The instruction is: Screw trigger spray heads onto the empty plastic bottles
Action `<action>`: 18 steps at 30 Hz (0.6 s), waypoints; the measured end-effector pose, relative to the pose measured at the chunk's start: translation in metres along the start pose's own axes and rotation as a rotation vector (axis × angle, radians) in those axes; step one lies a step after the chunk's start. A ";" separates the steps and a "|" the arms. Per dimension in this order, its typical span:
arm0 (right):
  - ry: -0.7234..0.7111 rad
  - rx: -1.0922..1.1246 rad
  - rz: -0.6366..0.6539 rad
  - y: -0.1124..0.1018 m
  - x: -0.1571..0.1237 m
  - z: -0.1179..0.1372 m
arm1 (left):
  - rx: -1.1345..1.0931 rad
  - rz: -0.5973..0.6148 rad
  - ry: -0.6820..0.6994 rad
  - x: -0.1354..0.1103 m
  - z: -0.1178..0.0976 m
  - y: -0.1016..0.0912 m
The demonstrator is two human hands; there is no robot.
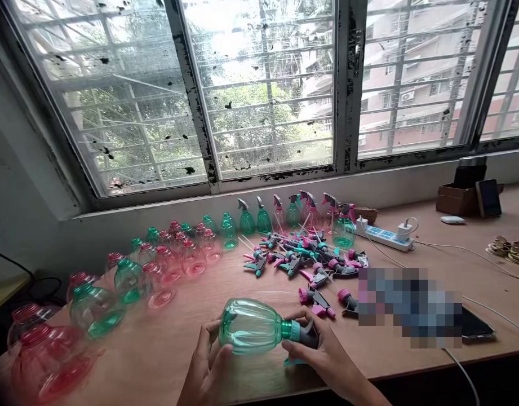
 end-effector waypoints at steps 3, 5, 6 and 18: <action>0.018 0.004 0.007 0.000 0.001 0.001 | 0.002 0.006 -0.014 0.001 0.002 0.000; 0.031 0.029 0.024 0.001 0.002 0.002 | 0.038 0.034 0.003 0.003 0.002 0.002; 0.036 0.042 0.031 0.001 0.003 0.002 | 0.053 0.049 0.012 0.004 0.002 0.003; 0.001 -0.046 0.023 0.001 -0.001 0.000 | -0.094 0.138 -0.125 0.001 0.001 0.009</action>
Point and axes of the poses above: each hand's wrist, its own x-axis towards the middle knuckle, its own y-axis out of the palm, z = x × y, the point moved 7 cm from there along x, towards the middle knuckle, and after that the axes turned 11 degrees about -z, right-handed, at the moved point
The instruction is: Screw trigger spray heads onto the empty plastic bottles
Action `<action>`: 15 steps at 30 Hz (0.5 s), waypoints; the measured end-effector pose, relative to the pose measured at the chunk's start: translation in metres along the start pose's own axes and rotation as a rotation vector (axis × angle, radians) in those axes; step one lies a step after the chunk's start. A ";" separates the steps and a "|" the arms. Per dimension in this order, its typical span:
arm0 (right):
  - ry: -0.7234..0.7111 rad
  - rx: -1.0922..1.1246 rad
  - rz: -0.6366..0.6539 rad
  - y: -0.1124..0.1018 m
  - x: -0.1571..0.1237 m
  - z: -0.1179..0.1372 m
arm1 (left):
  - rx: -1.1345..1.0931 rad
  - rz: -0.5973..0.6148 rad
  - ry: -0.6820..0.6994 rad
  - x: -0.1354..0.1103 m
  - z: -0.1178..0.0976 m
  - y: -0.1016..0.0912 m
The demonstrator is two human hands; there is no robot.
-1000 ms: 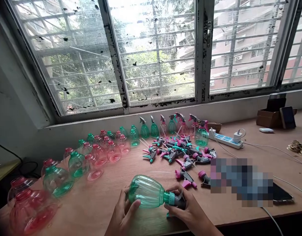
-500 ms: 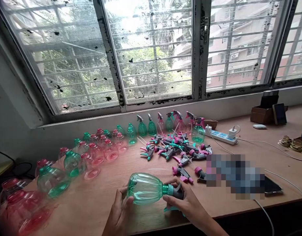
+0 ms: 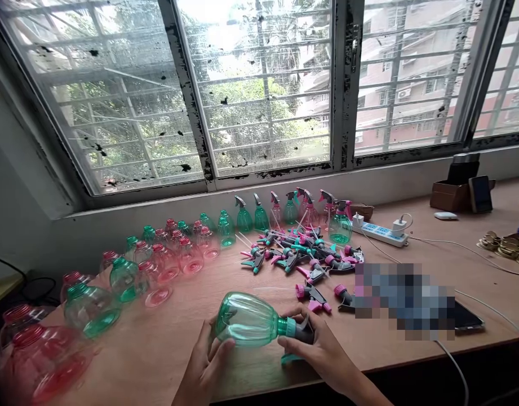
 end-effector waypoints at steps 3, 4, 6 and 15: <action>0.028 0.056 -0.024 -0.001 0.003 0.001 | 0.117 -0.044 0.134 0.002 -0.002 -0.004; 0.034 0.078 -0.037 -0.002 0.004 0.000 | 0.141 -0.054 0.156 0.002 -0.001 -0.005; 0.035 0.098 -0.052 -0.002 0.004 -0.002 | 0.126 -0.062 0.143 0.001 0.001 -0.006; 0.039 0.053 0.001 0.000 0.003 -0.006 | 0.109 -0.085 0.146 0.004 0.002 -0.009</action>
Point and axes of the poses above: each hand's wrist, its own x-axis towards the middle knuckle, its own y-axis out of the palm, z = x × y, the point moved 7 cm from there along x, towards the middle knuckle, and after that the axes turned 11 degrees about -z, right-handed, at the moved point
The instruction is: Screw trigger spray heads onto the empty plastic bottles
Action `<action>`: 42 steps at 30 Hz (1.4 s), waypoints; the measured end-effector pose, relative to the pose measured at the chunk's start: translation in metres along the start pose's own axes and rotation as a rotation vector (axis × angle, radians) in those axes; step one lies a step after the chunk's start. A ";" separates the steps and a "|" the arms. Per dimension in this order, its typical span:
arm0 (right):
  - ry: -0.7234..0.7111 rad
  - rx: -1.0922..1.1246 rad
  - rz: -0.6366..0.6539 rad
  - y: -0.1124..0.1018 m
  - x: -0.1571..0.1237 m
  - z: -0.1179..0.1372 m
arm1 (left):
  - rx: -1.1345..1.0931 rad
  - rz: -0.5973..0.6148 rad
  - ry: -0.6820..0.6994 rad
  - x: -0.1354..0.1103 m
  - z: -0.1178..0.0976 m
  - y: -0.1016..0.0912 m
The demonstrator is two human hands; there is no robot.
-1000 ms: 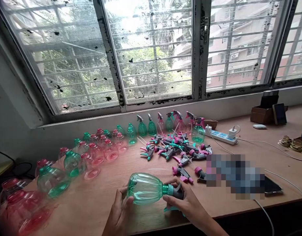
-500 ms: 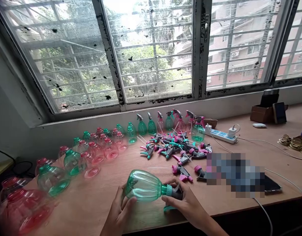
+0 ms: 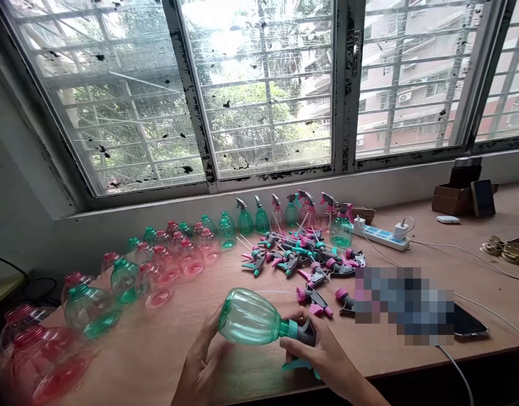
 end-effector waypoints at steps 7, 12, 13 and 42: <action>-0.020 0.006 -0.018 -0.001 0.000 0.000 | -0.005 0.002 -0.044 -0.004 -0.002 0.001; -0.017 -0.017 -0.005 0.001 -0.001 0.000 | -0.065 0.016 -0.113 -0.001 0.001 0.004; -0.018 -0.016 -0.001 0.001 0.000 0.000 | -0.047 0.016 -0.096 0.000 0.002 0.004; -0.064 -0.026 -0.016 0.000 0.000 0.000 | -0.051 0.057 -0.083 0.002 0.015 0.006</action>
Point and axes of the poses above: each hand's wrist, its own x-axis towards the middle knuckle, its own y-axis out of the palm, z = x × y, the point moved 7 cm from there along x, towards the middle knuckle, and after that the axes turned 11 degrees about -z, right-handed, at the moved point
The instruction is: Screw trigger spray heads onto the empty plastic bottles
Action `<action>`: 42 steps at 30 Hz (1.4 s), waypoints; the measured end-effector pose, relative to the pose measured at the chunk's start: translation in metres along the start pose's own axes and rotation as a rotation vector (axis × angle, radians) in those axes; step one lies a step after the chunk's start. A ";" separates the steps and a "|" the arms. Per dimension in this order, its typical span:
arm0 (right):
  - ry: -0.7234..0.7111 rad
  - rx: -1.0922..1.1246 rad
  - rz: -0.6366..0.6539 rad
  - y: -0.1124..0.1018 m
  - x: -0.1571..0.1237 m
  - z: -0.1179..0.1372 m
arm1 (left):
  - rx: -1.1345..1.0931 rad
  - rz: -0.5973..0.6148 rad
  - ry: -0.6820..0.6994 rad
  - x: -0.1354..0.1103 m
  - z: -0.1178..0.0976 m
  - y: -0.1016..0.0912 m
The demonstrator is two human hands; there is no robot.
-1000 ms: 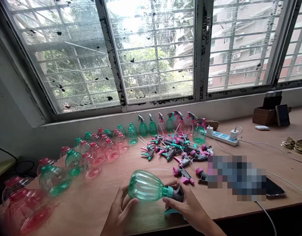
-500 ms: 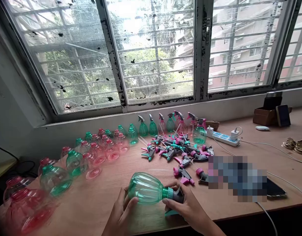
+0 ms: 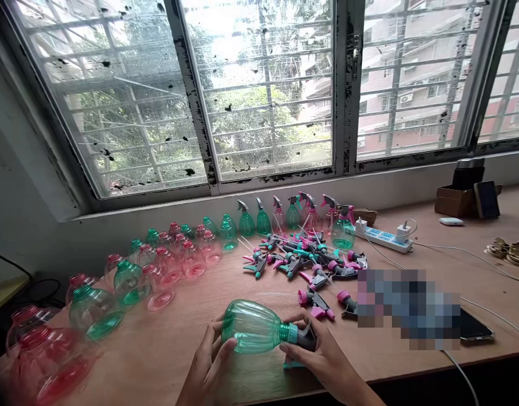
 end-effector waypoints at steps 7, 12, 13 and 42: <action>0.042 0.044 0.025 0.001 0.002 0.001 | 0.160 -0.055 0.192 -0.003 -0.017 -0.001; 0.017 0.009 0.024 0.002 -0.001 -0.001 | 0.061 -0.123 0.103 -0.001 -0.015 -0.006; 0.014 0.002 0.033 0.003 -0.002 0.000 | 0.046 -0.134 0.090 -0.001 -0.015 -0.008; 0.016 -0.011 -0.014 0.000 -0.001 0.000 | 0.114 -0.139 0.117 -0.001 -0.024 -0.010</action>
Point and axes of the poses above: each hand's wrist, its own x-axis towards the middle knuckle, its own y-axis out of the palm, z = x × y, the point moved 7 cm from there along x, towards the middle knuckle, and after that the axes turned 11 degrees about -z, right-handed, at the moved point
